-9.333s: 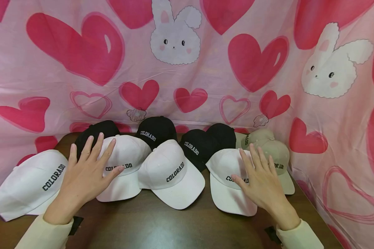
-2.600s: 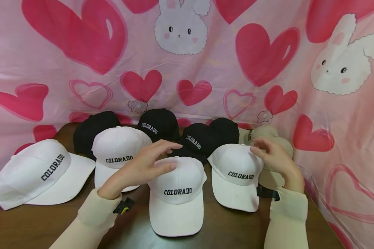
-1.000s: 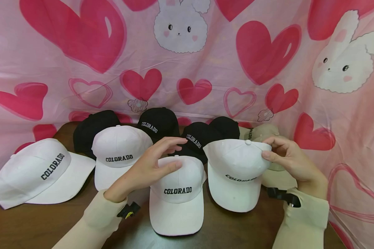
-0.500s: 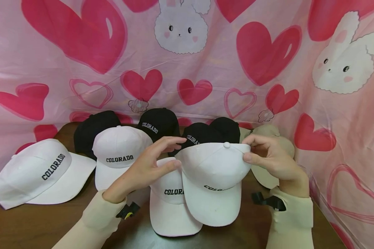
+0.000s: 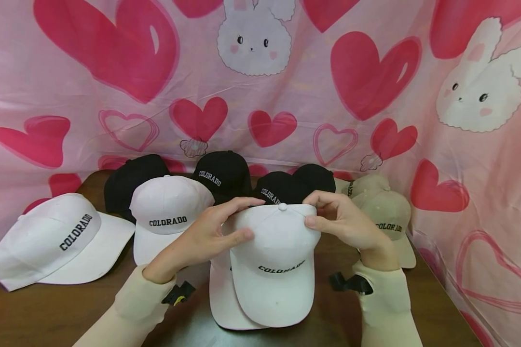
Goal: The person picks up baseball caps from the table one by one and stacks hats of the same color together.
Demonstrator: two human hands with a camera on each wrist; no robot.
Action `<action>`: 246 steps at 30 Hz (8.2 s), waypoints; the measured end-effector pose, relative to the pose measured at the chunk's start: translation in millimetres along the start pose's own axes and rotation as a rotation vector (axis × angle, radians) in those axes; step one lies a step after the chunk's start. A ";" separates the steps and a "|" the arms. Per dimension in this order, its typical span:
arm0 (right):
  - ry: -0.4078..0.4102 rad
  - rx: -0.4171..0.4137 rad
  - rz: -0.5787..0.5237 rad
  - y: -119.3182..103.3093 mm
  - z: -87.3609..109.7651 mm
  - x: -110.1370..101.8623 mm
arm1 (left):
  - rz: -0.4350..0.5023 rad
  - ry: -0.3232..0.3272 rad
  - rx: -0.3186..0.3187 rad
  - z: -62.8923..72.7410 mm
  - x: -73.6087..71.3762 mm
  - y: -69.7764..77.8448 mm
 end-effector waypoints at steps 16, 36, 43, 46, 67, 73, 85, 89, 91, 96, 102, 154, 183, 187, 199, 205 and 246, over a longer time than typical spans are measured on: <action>-0.018 0.091 -0.012 16.3 -11.1 14.2 | 0.300 -0.101 -0.114 2.5 -3.4 -7.9; -0.047 0.152 0.196 32.2 -15.1 17.9 | 0.446 -0.067 -0.346 6.9 -13.1 -38.4; -0.047 0.226 0.200 45.3 -16.1 19.5 | 0.404 -0.083 -0.429 9.5 -12.4 -53.4; -0.048 0.255 0.211 51.9 -16.8 20.8 | 0.368 -0.102 -0.453 10.5 -10.7 -60.3; -0.063 0.340 0.224 88.4 -21.4 26.7 | 0.318 -0.158 -0.550 16.5 -3.6 -94.6; -0.067 0.361 0.238 95.0 -21.6 28.3 | 0.218 -0.151 -0.563 17.9 -4.7 -100.9; -0.050 0.387 0.258 103.4 -23.4 28.5 | 0.165 -0.131 -0.571 18.7 -6.9 -105.3; -0.041 0.396 0.269 105.3 -23.2 28.3 | 0.151 -0.126 -0.561 18.2 -7.2 -105.2; -0.037 0.404 0.273 106.3 -22.9 28.2 | 0.147 -0.121 -0.550 17.6 -7.2 -105.8; -0.029 0.409 0.280 108.6 -22.9 27.9 | 0.134 -0.097 -0.536 16.1 -8.1 -108.1; -0.023 0.398 0.281 110.3 -22.9 27.6 | 0.105 -0.094 -0.528 15.4 -8.2 -108.3; 0.005 0.396 0.268 112.8 -25.5 28.8 | 0.005 -0.117 -0.516 15.6 -1.3 -110.1; 0.006 0.304 0.356 94.6 -22.5 16.8 | -0.112 -0.076 -0.378 11.0 -16.8 -93.5; 0.037 0.266 0.392 84.8 -22.7 12.5 | -0.151 -0.008 -0.355 9.1 -32.1 -88.8; 0.105 0.170 0.434 54.5 -26.9 11.1 | -0.139 0.165 -0.393 24.6 -99.7 -78.9; 0.126 0.140 0.427 40.2 -28.3 15.7 | -0.174 0.246 -0.446 40.2 -134.8 -80.9; -0.005 0.030 0.473 27.1 -43.2 81.4 | -0.186 0.121 -0.791 93.6 -174.2 -163.3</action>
Point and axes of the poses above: each hand's wrist, its own z-axis away from the middle knuckle, its own x-axis out of the palm, y = z × x, the point moved 9 cm from there along -z, towards the middle knuckle, and after that the axes turned 2 degrees about y, right-handed, at the moved point
